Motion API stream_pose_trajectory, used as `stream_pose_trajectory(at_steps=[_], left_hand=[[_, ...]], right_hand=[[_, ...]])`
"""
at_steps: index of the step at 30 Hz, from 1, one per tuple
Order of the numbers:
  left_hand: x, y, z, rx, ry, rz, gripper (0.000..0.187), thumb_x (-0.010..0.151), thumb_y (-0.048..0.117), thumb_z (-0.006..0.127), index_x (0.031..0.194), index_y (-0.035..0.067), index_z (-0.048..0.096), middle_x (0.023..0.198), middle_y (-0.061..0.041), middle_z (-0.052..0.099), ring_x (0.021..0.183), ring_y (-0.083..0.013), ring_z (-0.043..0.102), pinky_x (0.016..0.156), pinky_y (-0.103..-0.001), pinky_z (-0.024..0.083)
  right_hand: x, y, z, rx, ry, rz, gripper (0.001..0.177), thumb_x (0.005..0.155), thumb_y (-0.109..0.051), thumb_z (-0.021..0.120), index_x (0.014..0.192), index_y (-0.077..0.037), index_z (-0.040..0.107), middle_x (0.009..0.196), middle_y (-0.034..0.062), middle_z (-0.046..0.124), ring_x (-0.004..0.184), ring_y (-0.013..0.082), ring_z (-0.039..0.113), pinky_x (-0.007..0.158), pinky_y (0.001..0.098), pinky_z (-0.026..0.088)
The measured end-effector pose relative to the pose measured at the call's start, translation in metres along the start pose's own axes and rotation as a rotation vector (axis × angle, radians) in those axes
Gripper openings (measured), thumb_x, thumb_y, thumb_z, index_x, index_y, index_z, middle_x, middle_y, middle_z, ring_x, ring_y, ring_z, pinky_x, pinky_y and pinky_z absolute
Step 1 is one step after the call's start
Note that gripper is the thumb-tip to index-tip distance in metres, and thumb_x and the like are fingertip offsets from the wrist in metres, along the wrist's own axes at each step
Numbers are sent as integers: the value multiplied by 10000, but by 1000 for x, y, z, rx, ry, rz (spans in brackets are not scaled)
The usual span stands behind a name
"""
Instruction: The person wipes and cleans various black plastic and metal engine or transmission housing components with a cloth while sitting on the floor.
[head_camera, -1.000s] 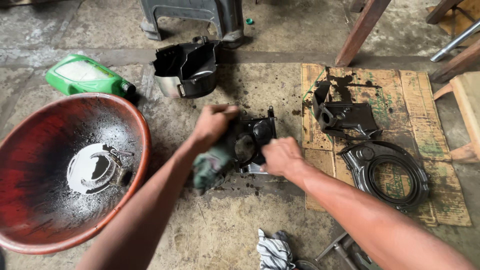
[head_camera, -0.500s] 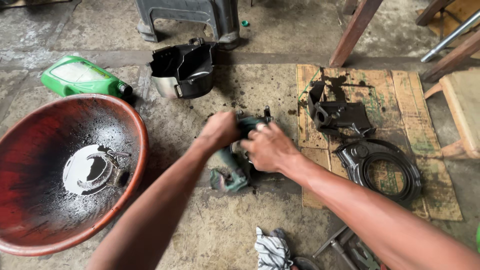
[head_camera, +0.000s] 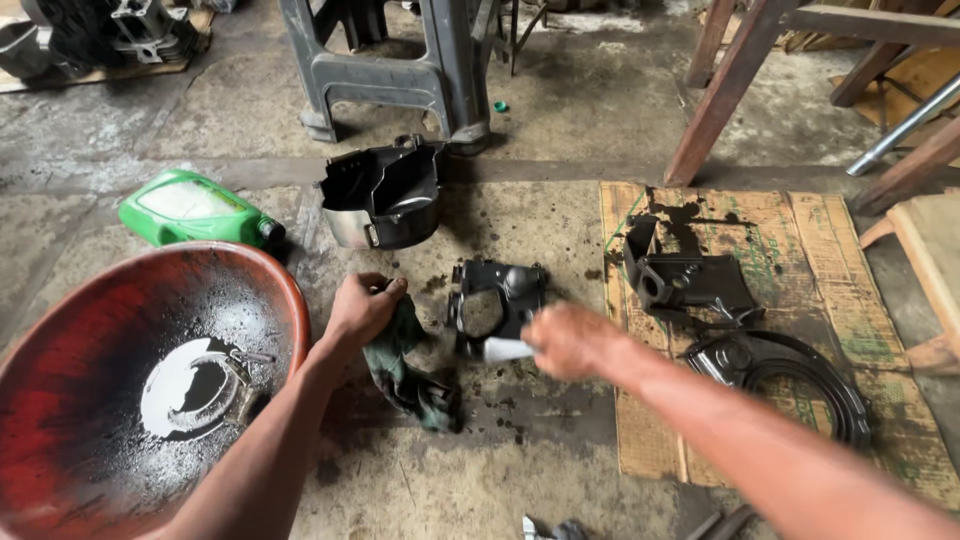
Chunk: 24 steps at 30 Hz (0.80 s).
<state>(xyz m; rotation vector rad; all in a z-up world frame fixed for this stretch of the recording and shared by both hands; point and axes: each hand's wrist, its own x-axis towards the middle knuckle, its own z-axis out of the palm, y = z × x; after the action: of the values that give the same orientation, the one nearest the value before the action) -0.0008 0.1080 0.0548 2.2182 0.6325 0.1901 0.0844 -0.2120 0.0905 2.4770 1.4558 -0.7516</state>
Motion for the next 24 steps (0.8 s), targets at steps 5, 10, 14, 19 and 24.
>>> stream_pose_trajectory(at_steps=[5, 10, 14, 19, 24], left_hand=[[-6, 14, -9, -113, -13, -165, 470, 889, 376, 729, 1071, -57, 755, 979, -211, 786, 848, -253, 754, 823, -381, 587], [0, 32, 1, -189, -94, -250, 468, 909, 381, 691, 1119, -35, 734, 1002, -197, 783, 816, -287, 744, 803, -424, 622], [9, 40, 19, -214, -26, -120, 525, 882, 377, 741, 1166, -62, 693, 1051, -182, 765, 856, -240, 745, 830, -392, 611], [1, 58, 29, -196, -37, -81, 491, 878, 375, 746, 1074, -74, 726, 984, -171, 772, 861, -229, 730, 807, -376, 577], [-3, 58, 25, -243, -102, -150, 452, 900, 391, 712, 1006, -49, 728, 877, -123, 755, 787, -198, 709, 731, -361, 562]], right_hand=[[-10, 30, -126, 511, 371, 110, 318, 888, -94, 498, 1036, -113, 780, 518, 27, 623, 288, 91, 382, 230, 287, 321], [0, 48, -211, 325, 666, 130, 237, 891, 15, 573, 1010, -29, 774, 567, 120, 653, 304, 118, 430, 265, 278, 346], [48, 36, -210, 192, 1041, -30, 196, 977, -21, 589, 1024, -31, 779, 605, 95, 662, 330, 117, 463, 239, 251, 360], [93, -11, -167, -44, 1479, -416, 154, 1026, -283, 636, 1102, -159, 686, 1037, 92, 744, 756, 120, 704, 629, 283, 586], [56, -9, -131, 530, 333, 394, 332, 1093, -113, 430, 1269, -180, 704, 1349, 226, 588, 946, 388, 711, 785, 520, 615]])
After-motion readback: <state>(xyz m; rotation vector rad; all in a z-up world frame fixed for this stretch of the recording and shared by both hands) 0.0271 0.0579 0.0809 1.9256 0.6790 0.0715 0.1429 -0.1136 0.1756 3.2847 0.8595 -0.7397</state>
